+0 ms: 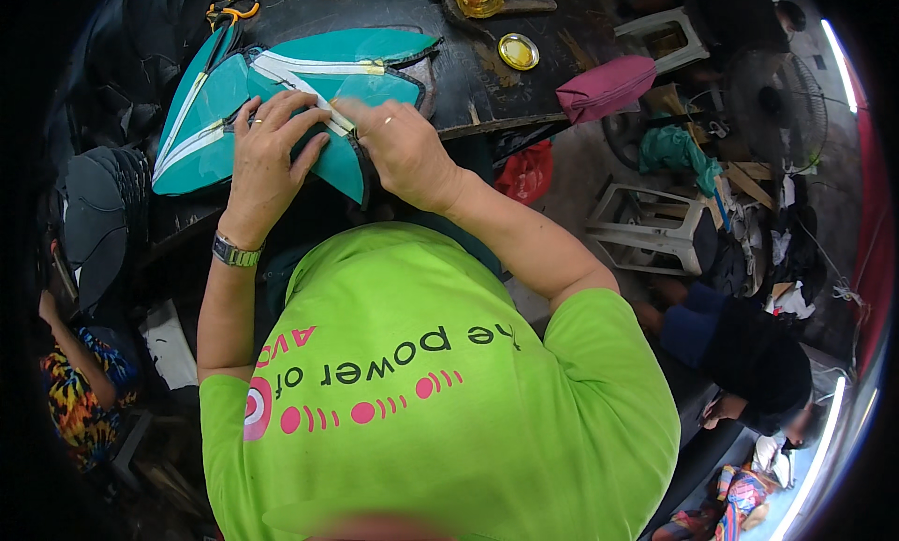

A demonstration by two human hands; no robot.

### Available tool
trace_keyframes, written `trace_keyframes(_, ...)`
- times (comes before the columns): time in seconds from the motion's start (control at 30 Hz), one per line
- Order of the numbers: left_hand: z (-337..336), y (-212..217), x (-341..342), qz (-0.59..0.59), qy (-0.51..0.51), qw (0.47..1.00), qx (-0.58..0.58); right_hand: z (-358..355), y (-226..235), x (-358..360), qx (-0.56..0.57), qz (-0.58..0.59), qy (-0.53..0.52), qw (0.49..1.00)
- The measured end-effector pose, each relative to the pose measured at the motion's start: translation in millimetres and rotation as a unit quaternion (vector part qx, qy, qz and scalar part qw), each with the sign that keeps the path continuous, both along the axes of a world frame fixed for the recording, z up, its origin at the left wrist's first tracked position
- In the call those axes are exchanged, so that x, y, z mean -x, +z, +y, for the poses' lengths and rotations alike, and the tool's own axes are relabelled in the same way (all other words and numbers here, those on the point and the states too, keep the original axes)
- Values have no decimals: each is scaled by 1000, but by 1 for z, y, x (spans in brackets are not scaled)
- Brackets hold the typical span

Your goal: The person applies a yellow substance from a jar to the edges of teal cap-shaped items and presses them together. They handle multiple items one at a time, aligning and smoothing the edges, then place finished items aside on the table.

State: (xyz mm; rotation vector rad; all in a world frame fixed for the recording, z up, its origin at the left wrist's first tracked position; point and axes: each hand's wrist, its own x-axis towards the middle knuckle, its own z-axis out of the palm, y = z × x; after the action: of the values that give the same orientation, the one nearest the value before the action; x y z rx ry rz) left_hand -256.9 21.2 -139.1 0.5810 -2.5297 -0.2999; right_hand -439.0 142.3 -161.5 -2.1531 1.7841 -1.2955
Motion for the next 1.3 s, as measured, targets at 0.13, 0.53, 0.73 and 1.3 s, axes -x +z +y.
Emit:
trace_keyframes(0.13,1,2,1,34,-39,999,-12,4,1,6,-32,-252,-25,967)
trace_keyframes(0.53,29,15,30,-136,-127,979,80,16,2,39,-48,-359,-26,932)
trace_keyframes(0.73,63,22,61,-269,-108,924,249,15,-3,40,-24,-382,-24,924)
trace_keyframes(1.3,-22,10,36,218,-104,807,-538,-27,16,138,-200,-8,-295,934)
